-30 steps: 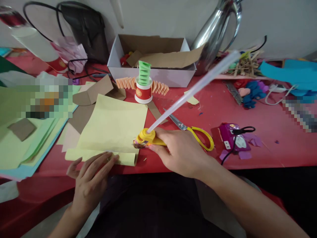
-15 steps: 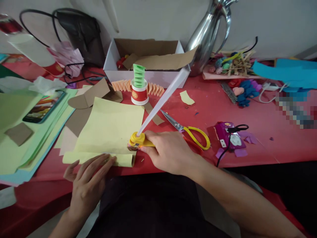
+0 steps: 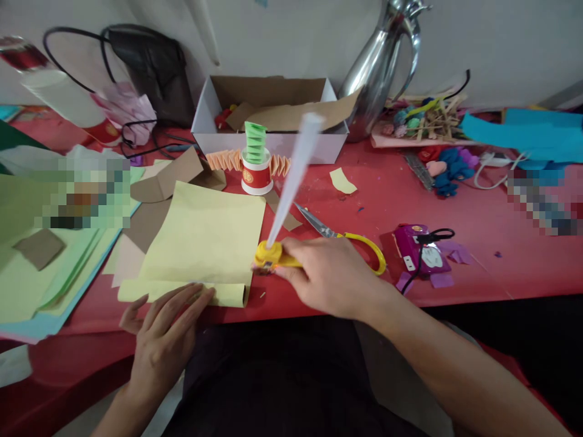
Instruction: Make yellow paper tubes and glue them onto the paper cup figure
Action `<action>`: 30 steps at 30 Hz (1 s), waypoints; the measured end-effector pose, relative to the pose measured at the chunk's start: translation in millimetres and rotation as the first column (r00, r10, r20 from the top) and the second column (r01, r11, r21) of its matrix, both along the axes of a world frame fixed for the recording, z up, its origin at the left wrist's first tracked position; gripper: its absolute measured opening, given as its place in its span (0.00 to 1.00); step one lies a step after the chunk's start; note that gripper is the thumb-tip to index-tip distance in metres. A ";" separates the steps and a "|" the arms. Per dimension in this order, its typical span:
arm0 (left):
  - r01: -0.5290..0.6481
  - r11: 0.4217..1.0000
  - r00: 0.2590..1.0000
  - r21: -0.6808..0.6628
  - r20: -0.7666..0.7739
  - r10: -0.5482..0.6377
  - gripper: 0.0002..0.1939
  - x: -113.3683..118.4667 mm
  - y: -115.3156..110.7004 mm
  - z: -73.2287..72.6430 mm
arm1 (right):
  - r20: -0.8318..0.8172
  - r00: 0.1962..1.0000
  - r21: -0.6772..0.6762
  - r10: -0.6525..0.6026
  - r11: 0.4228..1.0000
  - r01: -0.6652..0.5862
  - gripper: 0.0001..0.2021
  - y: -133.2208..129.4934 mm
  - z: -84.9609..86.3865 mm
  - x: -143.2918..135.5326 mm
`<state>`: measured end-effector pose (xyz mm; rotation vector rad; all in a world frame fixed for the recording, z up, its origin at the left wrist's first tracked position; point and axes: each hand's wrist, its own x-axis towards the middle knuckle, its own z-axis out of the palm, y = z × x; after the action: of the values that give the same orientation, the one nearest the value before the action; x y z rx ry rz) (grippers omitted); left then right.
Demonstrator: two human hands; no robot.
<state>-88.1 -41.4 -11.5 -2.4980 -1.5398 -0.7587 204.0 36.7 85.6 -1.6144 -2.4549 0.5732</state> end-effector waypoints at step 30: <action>0.105 0.982 0.992 -0.158 -0.054 -0.115 0.19 12.2 7.5 25.3 | -0.162 0.966 0.259 0.200 0.953 -0.154 0.19 -40.0 -53.0 -27.0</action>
<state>-75.9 -33.9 13.7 -2.7104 -1.5041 -0.5880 177.0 -3.2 32.5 -1.1991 -2.4336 0.4034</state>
